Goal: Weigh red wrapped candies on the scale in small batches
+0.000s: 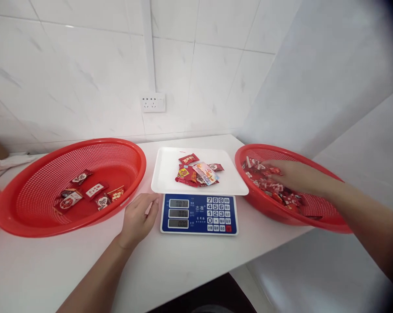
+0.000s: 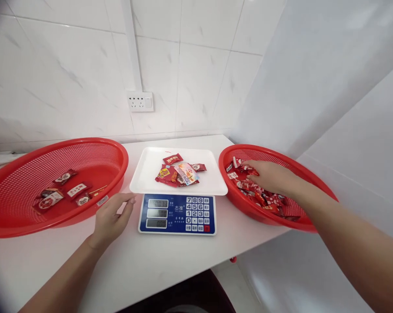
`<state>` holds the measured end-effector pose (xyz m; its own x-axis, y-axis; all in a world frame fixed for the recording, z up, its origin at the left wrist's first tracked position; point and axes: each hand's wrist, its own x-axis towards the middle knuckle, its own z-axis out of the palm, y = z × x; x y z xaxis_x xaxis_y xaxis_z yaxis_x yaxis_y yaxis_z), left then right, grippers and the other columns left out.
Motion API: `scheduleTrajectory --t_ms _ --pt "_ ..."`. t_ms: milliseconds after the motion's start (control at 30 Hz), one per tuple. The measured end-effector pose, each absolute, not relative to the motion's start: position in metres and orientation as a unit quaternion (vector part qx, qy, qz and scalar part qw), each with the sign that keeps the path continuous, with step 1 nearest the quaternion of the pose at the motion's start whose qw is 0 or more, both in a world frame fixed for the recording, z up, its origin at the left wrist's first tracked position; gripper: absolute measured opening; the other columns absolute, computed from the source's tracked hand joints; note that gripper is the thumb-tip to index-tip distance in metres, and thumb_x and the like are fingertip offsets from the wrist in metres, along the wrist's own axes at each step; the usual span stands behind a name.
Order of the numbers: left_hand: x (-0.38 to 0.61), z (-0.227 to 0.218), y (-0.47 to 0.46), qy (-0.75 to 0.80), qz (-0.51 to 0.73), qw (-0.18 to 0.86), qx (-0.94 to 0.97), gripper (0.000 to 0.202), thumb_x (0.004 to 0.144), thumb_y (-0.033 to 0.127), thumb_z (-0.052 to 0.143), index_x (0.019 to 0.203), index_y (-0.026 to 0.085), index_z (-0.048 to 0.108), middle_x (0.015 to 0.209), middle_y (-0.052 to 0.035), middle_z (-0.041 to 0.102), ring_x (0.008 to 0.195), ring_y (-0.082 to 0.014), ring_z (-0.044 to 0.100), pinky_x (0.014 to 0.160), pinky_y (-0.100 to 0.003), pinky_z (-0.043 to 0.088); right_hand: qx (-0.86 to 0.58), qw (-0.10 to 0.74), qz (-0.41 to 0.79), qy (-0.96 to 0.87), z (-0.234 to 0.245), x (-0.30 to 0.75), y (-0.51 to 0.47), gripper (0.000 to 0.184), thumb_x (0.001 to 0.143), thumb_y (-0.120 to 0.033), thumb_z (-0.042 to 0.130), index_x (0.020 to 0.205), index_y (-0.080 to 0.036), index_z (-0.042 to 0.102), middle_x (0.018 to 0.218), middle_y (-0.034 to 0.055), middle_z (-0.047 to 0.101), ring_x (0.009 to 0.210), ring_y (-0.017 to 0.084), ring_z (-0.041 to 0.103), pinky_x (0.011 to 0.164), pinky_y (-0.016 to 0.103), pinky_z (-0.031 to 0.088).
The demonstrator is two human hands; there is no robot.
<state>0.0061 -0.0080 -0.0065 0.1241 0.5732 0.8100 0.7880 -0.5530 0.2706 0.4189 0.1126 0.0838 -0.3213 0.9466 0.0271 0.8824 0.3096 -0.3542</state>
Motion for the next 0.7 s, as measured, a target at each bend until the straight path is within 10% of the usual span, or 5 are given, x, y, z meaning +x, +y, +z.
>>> scheduleTrajectory --t_ms 267,700 --pt "0.006 -0.008 -0.009 -0.458 -0.480 0.114 -0.740 0.016 0.080 0.007 0.053 0.091 0.017 0.058 0.074 -0.0017 0.066 0.069 -0.0112 0.062 0.064 -0.021 0.049 -0.452 0.068 0.045 -0.888 0.085 0.317 0.093 0.042 0.082 -0.027 0.050 0.123 -0.025 0.055 0.128 0.0071 0.055 0.119 0.030 0.047 0.096 0.049 0.041" --pt "0.005 -0.008 -0.008 -0.453 -0.479 0.115 -0.743 0.016 0.080 0.008 0.052 0.092 0.017 0.058 0.076 -0.0027 0.067 0.071 -0.0119 0.063 0.065 -0.022 0.050 -0.328 0.077 -0.117 -0.934 0.062 0.292 0.107 0.033 0.090 -0.013 0.040 0.114 -0.017 0.062 0.113 0.0104 0.066 0.102 0.024 0.061 0.088 0.041 0.046"
